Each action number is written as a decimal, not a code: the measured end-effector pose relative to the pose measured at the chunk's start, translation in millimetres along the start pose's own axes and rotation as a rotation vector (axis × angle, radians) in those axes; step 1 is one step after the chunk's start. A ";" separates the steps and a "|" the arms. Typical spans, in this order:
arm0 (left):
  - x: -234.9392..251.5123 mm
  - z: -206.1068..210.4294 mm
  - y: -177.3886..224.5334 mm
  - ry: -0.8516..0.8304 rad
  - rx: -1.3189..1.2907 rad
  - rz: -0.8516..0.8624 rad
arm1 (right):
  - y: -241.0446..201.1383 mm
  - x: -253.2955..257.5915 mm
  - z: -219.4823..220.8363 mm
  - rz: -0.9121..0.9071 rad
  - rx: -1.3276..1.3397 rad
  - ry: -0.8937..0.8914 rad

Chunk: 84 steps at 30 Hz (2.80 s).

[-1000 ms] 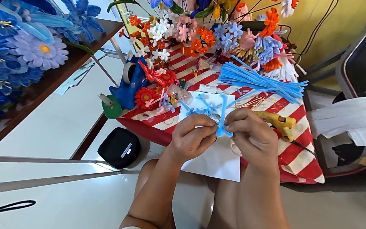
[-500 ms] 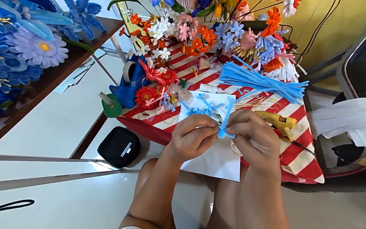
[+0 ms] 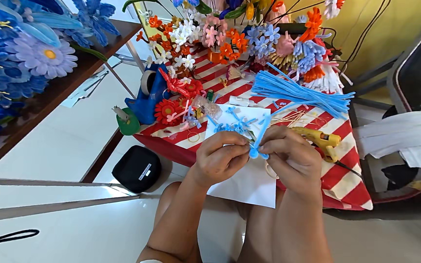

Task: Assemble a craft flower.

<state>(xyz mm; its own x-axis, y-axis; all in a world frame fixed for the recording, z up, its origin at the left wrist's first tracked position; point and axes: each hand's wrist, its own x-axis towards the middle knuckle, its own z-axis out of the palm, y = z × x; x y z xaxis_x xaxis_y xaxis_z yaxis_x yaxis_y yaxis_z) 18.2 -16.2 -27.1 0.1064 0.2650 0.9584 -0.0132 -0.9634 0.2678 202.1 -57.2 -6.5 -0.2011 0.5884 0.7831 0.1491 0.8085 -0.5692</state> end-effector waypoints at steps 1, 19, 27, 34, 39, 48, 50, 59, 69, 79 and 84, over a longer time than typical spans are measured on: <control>-0.3 0.1 0.2 0.001 0.004 -0.005 | -0.1 0.1 0.0 0.003 0.003 0.000; -0.2 0.1 -2.0 -0.020 0.026 0.043 | 1.8 -1.5 -1.0 0.039 0.033 0.000; 0.8 1.6 -2.0 -0.040 0.043 0.023 | 2.6 -1.6 -1.9 0.034 0.036 0.003; 0.5 1.8 -2.5 -0.040 0.041 0.016 | 2.7 -1.6 -2.0 0.037 0.036 0.002; 0.7 0.7 -2.5 -0.047 0.043 0.004 | 2.9 -1.4 -2.1 0.039 0.030 -0.010; 1.0 1.2 -2.8 -0.057 0.035 0.003 | 2.9 -1.7 -2.1 0.036 0.018 0.003; 0.8 1.3 -2.9 -0.057 0.040 0.005 | 2.9 -1.5 -2.5 0.035 0.020 0.003; -1.0 2.2 -1.0 -0.033 0.029 -0.022 | 2.4 -1.7 -1.4 0.031 0.024 0.013; -1.2 0.9 -1.5 -0.025 0.034 -0.013 | 2.6 -1.2 -1.0 0.035 0.036 0.012; -2.1 1.9 -1.7 -0.020 0.014 -0.007 | 2.9 -1.6 -0.7 0.044 0.056 0.018; -1.5 2.8 -2.2 -0.028 0.024 0.022 | 2.5 -1.5 -1.2 0.043 0.052 0.017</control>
<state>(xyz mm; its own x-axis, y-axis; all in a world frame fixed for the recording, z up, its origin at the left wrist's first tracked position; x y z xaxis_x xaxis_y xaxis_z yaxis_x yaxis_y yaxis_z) 20.8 -14.6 -29.4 0.1343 0.2432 0.9606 0.0083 -0.9697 0.2443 204.0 -56.1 -8.8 -0.1793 0.6230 0.7614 0.1069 0.7817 -0.6144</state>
